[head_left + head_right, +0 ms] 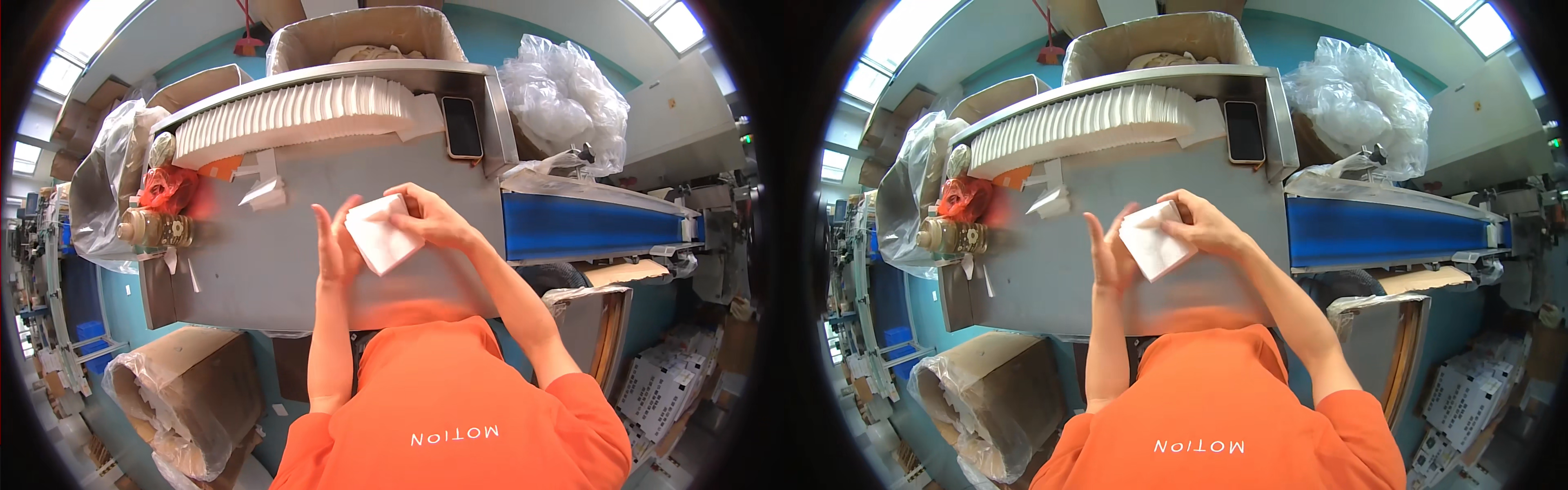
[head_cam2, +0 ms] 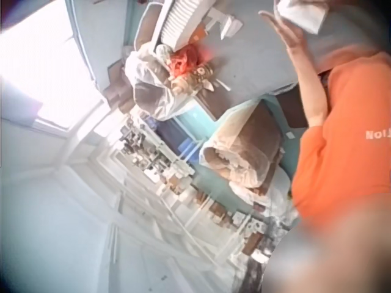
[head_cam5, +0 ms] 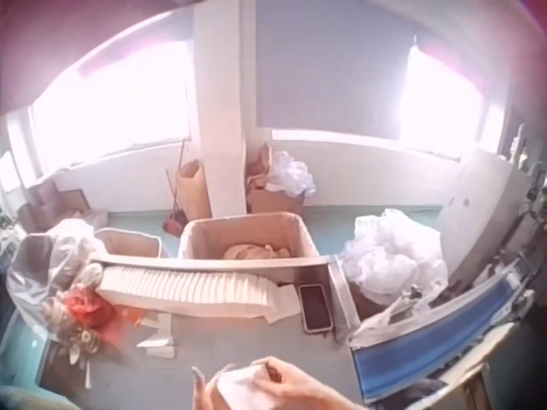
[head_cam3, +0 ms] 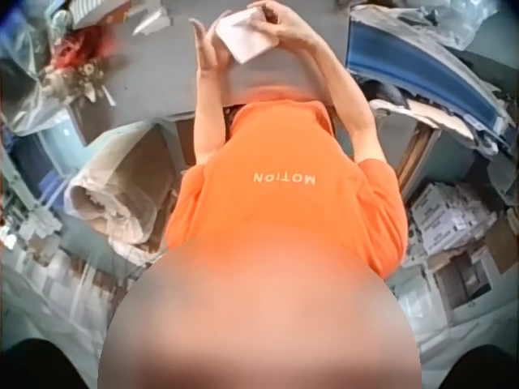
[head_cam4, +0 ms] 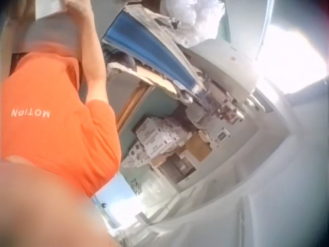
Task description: Sorting and arranging folded paper filters from a conveyor onto a packing station.
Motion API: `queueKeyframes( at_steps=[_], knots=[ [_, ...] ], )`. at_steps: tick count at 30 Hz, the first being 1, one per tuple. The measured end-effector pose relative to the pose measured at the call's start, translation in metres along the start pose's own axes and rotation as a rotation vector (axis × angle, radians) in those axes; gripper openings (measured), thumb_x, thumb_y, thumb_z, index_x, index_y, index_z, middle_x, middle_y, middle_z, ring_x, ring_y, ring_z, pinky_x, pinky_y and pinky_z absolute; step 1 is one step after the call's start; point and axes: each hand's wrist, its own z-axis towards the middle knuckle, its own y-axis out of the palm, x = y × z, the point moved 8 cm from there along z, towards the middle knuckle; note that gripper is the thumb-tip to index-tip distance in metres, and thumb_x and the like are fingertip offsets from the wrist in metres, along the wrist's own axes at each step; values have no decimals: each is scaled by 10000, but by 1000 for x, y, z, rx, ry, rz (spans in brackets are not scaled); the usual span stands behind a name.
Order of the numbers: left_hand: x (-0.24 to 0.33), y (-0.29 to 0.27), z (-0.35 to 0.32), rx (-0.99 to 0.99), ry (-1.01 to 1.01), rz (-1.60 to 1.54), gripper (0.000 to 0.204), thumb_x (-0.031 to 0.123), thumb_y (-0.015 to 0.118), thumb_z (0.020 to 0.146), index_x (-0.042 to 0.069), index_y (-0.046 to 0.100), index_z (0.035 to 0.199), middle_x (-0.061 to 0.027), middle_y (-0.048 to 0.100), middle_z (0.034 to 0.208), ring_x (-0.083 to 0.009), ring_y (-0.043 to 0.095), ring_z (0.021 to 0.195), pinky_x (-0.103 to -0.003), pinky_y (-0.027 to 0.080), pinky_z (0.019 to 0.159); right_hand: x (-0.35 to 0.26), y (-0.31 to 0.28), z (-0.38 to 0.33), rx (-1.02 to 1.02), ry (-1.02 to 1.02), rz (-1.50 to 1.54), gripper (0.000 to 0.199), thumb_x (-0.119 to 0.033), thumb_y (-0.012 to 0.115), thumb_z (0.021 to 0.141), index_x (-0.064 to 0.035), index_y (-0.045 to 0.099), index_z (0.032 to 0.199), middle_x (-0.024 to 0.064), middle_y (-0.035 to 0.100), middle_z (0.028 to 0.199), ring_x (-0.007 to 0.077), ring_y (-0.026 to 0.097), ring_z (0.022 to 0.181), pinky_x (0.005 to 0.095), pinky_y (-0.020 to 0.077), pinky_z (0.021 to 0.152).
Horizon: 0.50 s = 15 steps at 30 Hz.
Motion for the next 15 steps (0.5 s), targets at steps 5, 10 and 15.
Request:
queueKeyframes(
  at_steps=[5, 10, 15],
  knots=[
    [-16, 3, -4, 226, 92, 352, 458, 126, 593, 974, 17, 412, 1381, -141, 570, 1279, -238, 588, 1170, -387, 512, 992, -22, -111, 49, 817, -396, -703, 262, -165, 694, 858, 10, 611, 1034, 178, 650, 968, 304, 645, 864, 381, 517, 768],
    [-13, 3, -9, 165, 150, 62, 377, 104, 553, 996, 52, 450, 1354, -94, 587, 1267, -221, 584, 1179, -385, 503, 1011, -27, -172, 95, 935, -189, -1008, 393, -195, 691, 823, -13, 581, 1153, 217, 600, 1162, 408, 602, 1066, 463, 501, 911],
    [-11, -3, -14, 197, 155, 24, 403, 57, 577, 972, 46, 450, 1354, -96, 579, 1285, -215, 564, 1208, -389, 491, 1022, -21, -187, 106, 947, 119, -943, 287, -187, 719, 756, -54, 692, 1010, 192, 694, 1044, 359, 653, 1025, 427, 508, 904]
  ],
)
